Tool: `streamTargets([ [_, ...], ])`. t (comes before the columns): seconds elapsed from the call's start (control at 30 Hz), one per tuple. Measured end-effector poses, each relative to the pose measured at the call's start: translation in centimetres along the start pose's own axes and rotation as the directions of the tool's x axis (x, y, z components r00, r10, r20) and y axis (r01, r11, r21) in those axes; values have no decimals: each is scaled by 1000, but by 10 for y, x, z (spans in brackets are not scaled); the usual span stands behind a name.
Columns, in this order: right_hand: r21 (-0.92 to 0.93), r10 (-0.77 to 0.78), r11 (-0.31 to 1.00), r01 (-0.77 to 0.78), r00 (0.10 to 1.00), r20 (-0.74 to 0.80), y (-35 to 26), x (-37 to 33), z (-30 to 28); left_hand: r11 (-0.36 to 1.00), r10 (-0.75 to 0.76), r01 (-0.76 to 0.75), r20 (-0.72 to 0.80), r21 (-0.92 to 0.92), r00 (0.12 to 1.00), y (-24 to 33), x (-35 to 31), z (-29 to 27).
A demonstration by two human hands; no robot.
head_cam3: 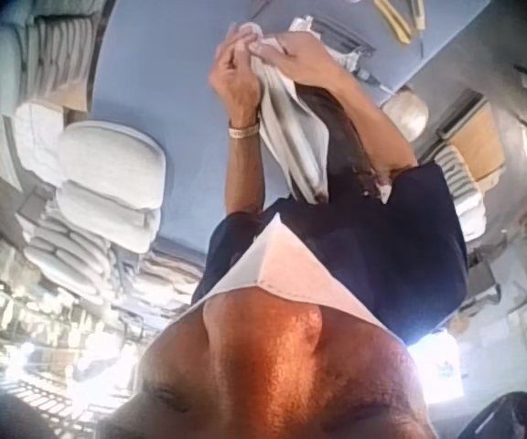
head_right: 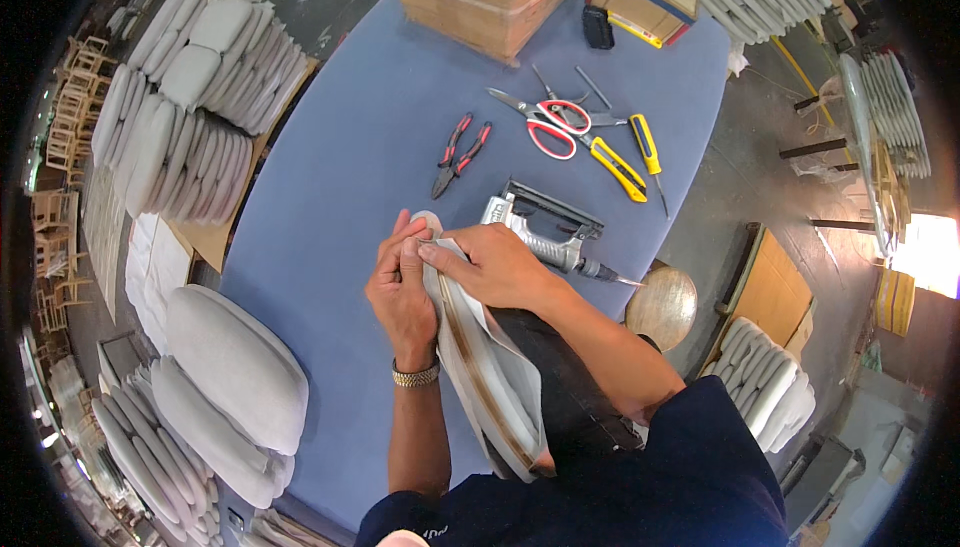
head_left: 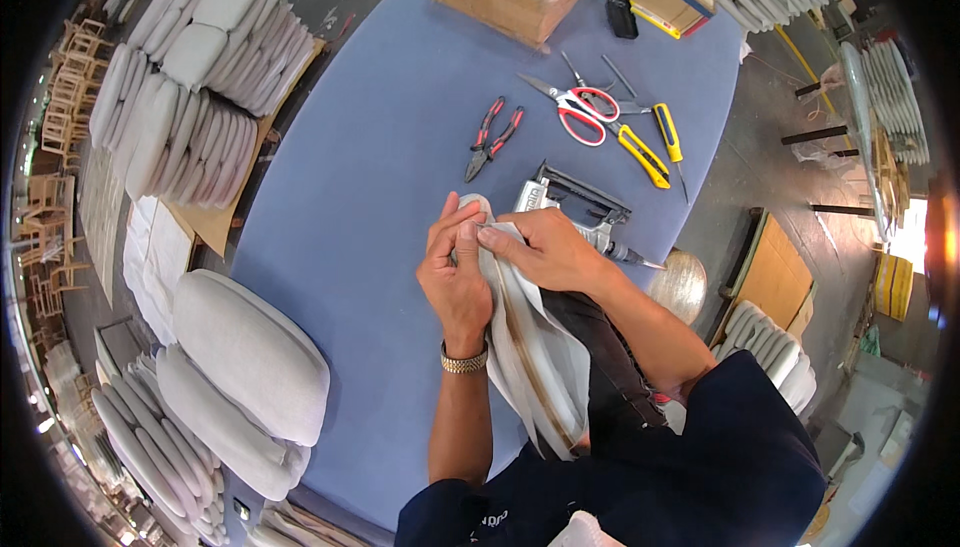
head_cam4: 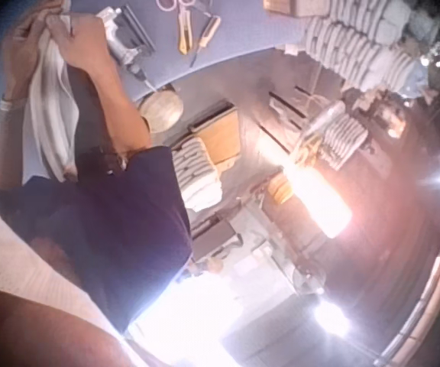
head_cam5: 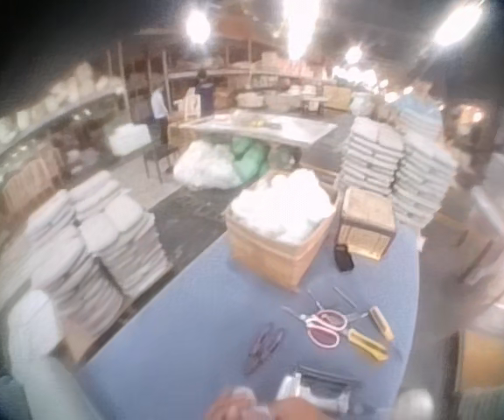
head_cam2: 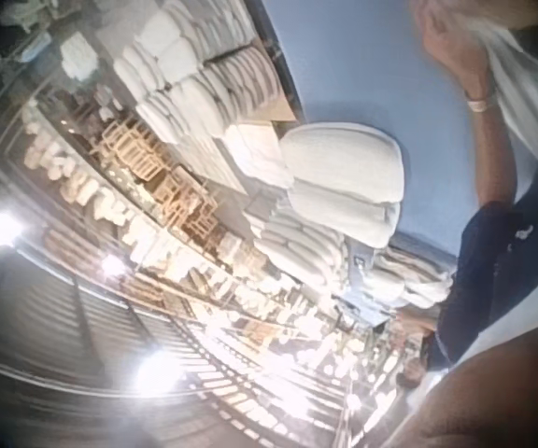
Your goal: The person assembles white fabric cushions by folding the edges, using a staple gun to secure seams, and trimming excess fabric with a utility knife. They handle multiple cushions sequentially, stacking completed units on the table.
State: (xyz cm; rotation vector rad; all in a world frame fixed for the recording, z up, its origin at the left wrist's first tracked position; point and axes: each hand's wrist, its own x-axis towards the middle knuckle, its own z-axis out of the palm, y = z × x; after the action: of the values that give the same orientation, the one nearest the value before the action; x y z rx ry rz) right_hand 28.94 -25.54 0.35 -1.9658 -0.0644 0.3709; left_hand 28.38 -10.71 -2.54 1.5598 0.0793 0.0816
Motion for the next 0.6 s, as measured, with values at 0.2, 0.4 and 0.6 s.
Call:
streamTargets([
  [0.2,-324,-260,921,218,961,-93,-6,-11,13,990,-33,25,-58,-138,998,-13,-7,3],
  [0.4,-431,-250,884,182,963,-106,-11,-30,23,992,-41,31,-78,-124,996,-12,-16,1],
  [0.6,-469,-270,866,173,952,-147,-20,-48,34,985,-4,-8,-67,-171,998,-17,-28,-10],
])
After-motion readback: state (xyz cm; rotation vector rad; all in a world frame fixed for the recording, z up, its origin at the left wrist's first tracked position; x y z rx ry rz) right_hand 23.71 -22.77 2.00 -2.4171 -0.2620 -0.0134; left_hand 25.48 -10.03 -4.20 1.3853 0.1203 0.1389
